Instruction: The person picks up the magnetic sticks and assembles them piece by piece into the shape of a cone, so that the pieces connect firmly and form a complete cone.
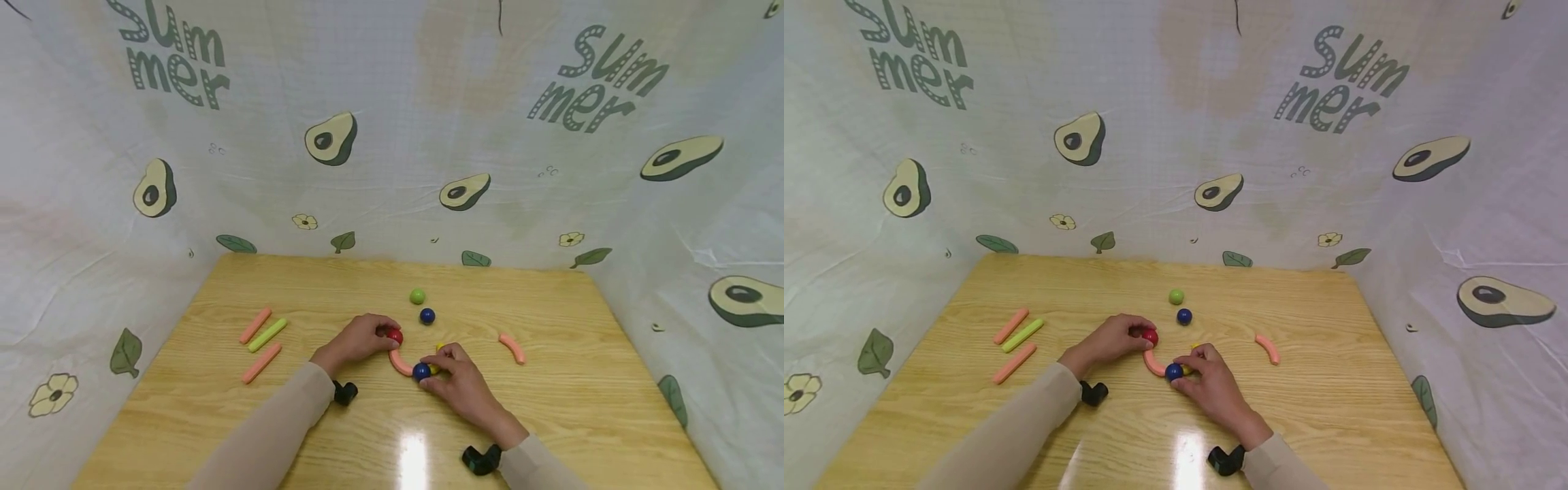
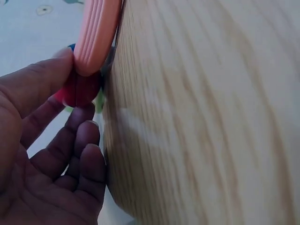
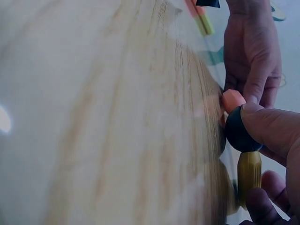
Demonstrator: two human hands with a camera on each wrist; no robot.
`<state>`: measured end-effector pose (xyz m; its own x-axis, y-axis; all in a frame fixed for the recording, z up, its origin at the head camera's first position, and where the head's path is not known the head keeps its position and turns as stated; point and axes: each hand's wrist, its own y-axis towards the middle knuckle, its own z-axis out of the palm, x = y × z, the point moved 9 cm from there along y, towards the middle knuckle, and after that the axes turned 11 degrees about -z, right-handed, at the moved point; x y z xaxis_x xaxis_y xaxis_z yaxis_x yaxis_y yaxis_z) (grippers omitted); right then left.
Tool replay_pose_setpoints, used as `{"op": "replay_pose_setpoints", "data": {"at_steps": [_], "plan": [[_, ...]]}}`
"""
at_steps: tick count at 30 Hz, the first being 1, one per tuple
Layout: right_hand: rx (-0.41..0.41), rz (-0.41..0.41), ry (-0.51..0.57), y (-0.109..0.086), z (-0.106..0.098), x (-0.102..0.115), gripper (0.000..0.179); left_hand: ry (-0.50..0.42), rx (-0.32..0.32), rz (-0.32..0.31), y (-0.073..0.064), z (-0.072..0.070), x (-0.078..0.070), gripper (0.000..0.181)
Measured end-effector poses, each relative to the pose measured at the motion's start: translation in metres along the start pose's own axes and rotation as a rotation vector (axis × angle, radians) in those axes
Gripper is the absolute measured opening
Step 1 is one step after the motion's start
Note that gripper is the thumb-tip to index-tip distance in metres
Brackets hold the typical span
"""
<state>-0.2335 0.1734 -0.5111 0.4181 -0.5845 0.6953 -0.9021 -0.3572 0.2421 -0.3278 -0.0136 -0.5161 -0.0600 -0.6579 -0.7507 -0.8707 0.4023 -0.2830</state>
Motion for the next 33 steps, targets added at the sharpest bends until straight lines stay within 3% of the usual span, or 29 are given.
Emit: {"op": "replay_pose_setpoints", "data": {"at_steps": [19,33], "plan": [[0.013,-0.015,0.012,-0.003,0.001,0.003,0.032,0.034,-0.065,-0.019,-0.011,0.005,0.002,0.040],[0.024,0.037,-0.025,-0.008,-0.003,-0.001,0.032,0.065,-0.091,0.009,-0.016,0.012,-0.001,0.041]]}}
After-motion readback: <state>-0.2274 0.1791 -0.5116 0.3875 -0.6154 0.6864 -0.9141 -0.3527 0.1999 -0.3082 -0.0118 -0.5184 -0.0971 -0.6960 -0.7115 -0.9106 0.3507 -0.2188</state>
